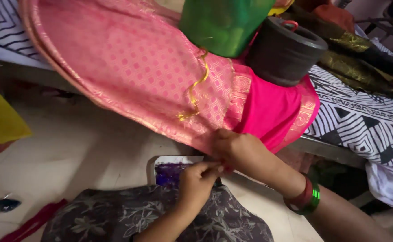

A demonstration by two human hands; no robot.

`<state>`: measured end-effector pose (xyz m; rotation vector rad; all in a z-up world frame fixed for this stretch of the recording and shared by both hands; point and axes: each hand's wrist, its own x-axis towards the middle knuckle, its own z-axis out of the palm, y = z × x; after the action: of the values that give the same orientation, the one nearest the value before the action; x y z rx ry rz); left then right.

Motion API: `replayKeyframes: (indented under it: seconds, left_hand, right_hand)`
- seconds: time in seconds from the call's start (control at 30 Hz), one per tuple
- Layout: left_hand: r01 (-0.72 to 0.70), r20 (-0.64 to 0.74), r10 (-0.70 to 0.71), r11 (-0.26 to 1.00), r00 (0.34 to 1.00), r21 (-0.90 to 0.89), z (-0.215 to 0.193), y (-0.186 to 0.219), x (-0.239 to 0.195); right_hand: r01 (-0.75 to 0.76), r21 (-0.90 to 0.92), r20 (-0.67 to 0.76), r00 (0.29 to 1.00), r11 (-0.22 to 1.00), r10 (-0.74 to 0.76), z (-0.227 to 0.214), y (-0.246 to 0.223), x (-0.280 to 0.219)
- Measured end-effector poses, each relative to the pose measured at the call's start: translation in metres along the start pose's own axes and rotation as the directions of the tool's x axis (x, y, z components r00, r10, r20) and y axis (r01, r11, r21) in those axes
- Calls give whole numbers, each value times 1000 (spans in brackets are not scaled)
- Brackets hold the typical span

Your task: The person sits on the floor with a pink saree draped over their lap and attaches decorative tassels along its border. They thread a needle, sew the tassels onto the fabric edge, pull the thread tight, and use scissors to trim thread, working along the hem one tassel at a time.

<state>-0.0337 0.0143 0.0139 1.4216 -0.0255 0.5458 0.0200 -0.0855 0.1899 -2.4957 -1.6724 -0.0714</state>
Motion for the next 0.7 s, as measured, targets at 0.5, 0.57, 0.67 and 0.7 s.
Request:
replayKeyframes:
  seconds: [0.5,0.57,0.67,0.7]
  left_hand:
    - [466,285,-383,817,879,-339,19,-41,-10]
    - [526,361,-390,712,847,-465,21,-41,-9]
    - [456,299,-347,737,889,-499,18,-35,-8]
    - [431,271,-338,770,901,-471,17,-34,-8]
  right_hand:
    - [-436,290,-139,862,852,488,24,-12,-66]
    - [-542,378,-51,797,750,602,36,-1,-81]
    - [-467,379,-108,835,799,540,49,21,-97]
    - [-349,291,-187,892,891,411,53,23,-101]
